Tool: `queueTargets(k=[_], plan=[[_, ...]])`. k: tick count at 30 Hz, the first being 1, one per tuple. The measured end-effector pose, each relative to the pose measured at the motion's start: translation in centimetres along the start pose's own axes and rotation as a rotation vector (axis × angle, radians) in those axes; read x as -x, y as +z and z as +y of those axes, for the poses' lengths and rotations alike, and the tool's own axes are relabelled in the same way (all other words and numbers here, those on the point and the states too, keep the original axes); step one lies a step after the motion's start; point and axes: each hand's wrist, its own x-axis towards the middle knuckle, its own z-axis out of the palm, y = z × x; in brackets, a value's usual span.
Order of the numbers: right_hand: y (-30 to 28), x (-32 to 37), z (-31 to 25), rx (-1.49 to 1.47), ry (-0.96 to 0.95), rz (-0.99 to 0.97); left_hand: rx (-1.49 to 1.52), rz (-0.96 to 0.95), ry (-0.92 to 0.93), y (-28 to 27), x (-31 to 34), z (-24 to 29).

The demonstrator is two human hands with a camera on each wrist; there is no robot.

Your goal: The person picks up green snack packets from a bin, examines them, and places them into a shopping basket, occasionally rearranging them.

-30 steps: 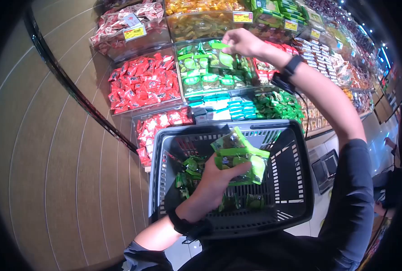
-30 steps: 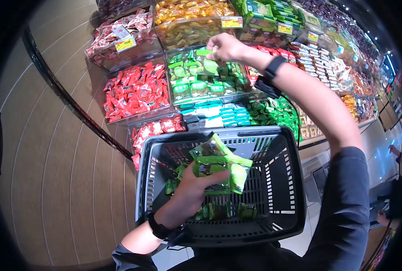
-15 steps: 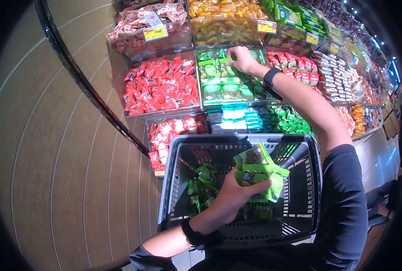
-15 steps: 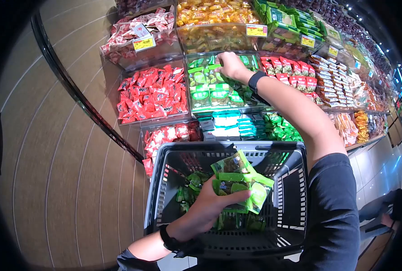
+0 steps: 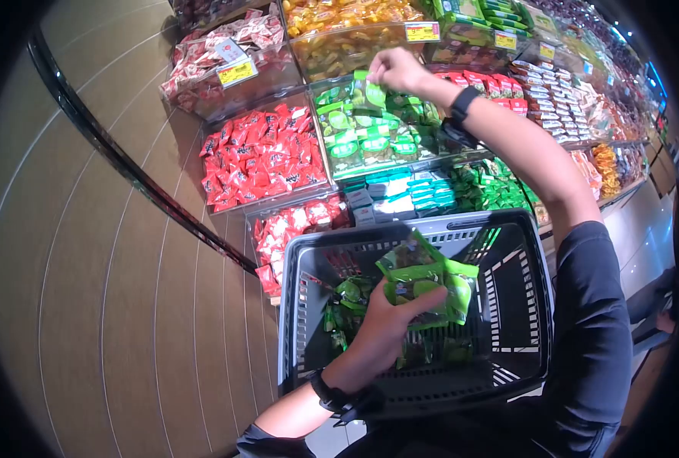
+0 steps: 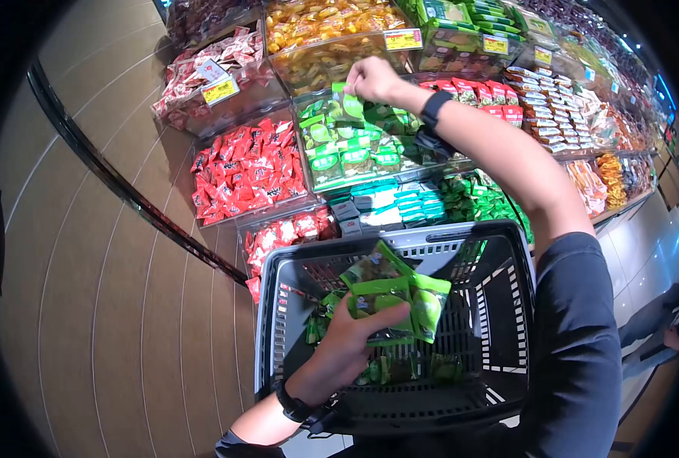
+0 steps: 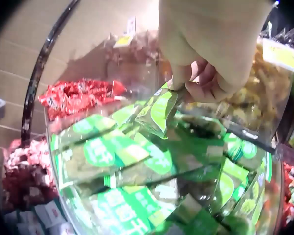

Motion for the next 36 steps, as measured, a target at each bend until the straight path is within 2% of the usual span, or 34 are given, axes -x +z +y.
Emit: queueTargets(k=[3, 5, 7, 9, 11, 13, 14, 15, 16, 18, 19, 20, 22, 23, 25, 27, 28, 31, 36], plan=[[-5.7, 5.6, -6.3, -0.247, 0.131, -0.126, 0.150, 0.090, -0.042, -0.3, 0.1, 0.8], [-8.8, 10.8, -9.5, -0.380, 0.161, -0.427, 0.182, 0.206, 0.014, -0.7, -0.2, 0.5], [-9.4, 17.0, -11.1, -0.407, 0.222, -0.631, 0.155, 0.217, 0.009, -0.4, -0.3, 0.6], [-8.5, 22.5, -11.9, -0.488, 0.350, -0.731, 0.204, 0.228, 0.019, 0.1, -0.3, 0.8], [-6.8, 26.4, -11.8, -0.579, 0.433, -0.641, 0.196, 0.256, -0.005, 0.8, -0.3, 0.7], [-5.7, 28.2, -11.3, -0.579, 0.406, -0.601, 0.200, 0.156, 0.026, 0.7, -0.7, -0.1], [-5.3, 28.3, -10.5, -0.475, 0.318, -0.606, 0.195, 0.153, 0.019, 0.6, -0.9, -0.5], [-5.2, 28.3, -10.5, -0.479, 0.321, -0.601, 0.124, 0.114, 0.039, 0.4, -1.1, -0.8], [-5.0, 28.0, -10.7, -0.425, 0.261, -0.637, 0.054, 0.074, 0.064, 0.4, -1.2, -0.9], [-4.6, 26.8, -10.0, -0.337, 0.080, -0.681, 0.104, 0.091, 0.046, 0.4, -1.1, -0.8], [-4.3, 25.5, -10.1, -0.158, 0.098, -0.572, 0.159, 0.105, 0.027, 0.3, -1.2, -0.6], [-4.3, 23.0, -8.8, -0.056, -0.160, -0.514, 0.163, 0.095, 0.037, 0.4, -1.2, -0.2], [-4.0, 16.8, -5.8, -0.200, 0.025, -0.381, 0.143, 0.129, -0.004, 0.6, -0.8, 0.2], [-4.3, 14.3, -5.4, 0.042, -0.077, -0.256, 0.157, 0.126, 0.000, 0.5, -0.9, 0.0], [-2.9, 9.1, -1.5, 0.322, -0.087, -0.171, 0.140, 0.129, -0.011, 0.3, -1.2, -0.3], [-0.5, 6.6, 2.5, 0.415, -0.213, -0.100, 0.136, 0.127, -0.018, 0.3, -1.2, -0.3], [0.3, 6.0, 4.0, 0.427, -0.222, -0.113, 0.125, 0.126, -0.034, 0.3, -1.3, -0.3], [1.5, 5.5, 4.7, 0.452, -0.047, -0.193, 0.138, 0.090, 0.014, 0.1, -1.5, -0.5], [1.7, 3.9, 5.3, 0.537, 0.024, -0.269, 0.141, 0.086, -0.022, 0.0, -1.4, -0.3]])
